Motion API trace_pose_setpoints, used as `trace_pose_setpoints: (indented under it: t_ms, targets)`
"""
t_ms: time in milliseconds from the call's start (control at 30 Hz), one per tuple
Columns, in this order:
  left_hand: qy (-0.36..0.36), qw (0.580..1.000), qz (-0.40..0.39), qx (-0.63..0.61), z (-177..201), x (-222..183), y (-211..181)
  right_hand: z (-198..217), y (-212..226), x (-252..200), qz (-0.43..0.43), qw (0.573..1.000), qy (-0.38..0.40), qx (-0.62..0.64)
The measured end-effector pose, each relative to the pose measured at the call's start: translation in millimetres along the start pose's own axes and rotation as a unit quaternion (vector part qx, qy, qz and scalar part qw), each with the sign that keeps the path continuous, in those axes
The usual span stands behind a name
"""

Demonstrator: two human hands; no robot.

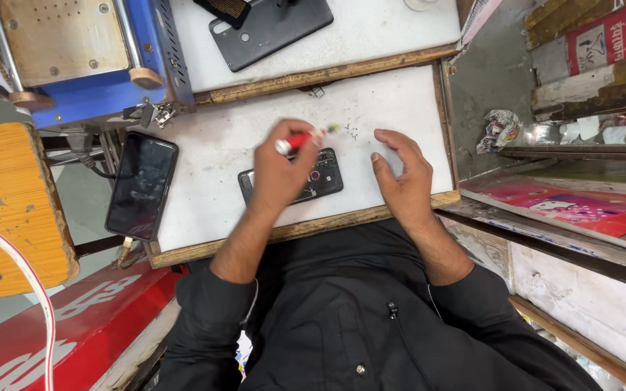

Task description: The person disassembles a smartphone, removes the battery and internal components, and applies adhesive to the back cover. They handle the phone, battery, and a small tube of adhesive while working at a cluttered workbench.

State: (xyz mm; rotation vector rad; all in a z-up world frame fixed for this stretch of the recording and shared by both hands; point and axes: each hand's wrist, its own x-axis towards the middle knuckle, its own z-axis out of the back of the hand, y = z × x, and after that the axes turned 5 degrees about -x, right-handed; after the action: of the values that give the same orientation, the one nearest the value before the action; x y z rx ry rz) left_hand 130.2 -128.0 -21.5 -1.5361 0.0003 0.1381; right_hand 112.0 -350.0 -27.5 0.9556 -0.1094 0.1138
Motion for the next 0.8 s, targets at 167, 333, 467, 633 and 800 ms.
trace_pose_setpoints:
  t_ms: [167,333,467,633,800]
  targets:
    - [0.044,0.998,-0.01,0.032,-8.8,-28.0,-8.7,-3.1,6.2,5.1,0.04,0.995,0.019,-0.088]
    - [0.056,0.998,-0.034,0.004,-12.7,-38.1,-7.5,-4.4,5.4,4.5,0.066,0.992,0.024,-0.105]
    - [0.064,0.998,-0.011,-0.005,-10.2,-43.6,2.7,-5.0,3.8,3.3,0.059,0.994,0.024,-0.089]
    - [0.035,0.988,-0.077,-0.13,-7.1,-52.1,23.7,-3.9,-2.9,0.9,0.061,0.994,0.025,-0.085]
    - [0.006,0.978,-0.057,-0.199,-13.0,-59.1,27.8,-2.4,-4.2,3.2,0.07,0.993,0.043,-0.09]
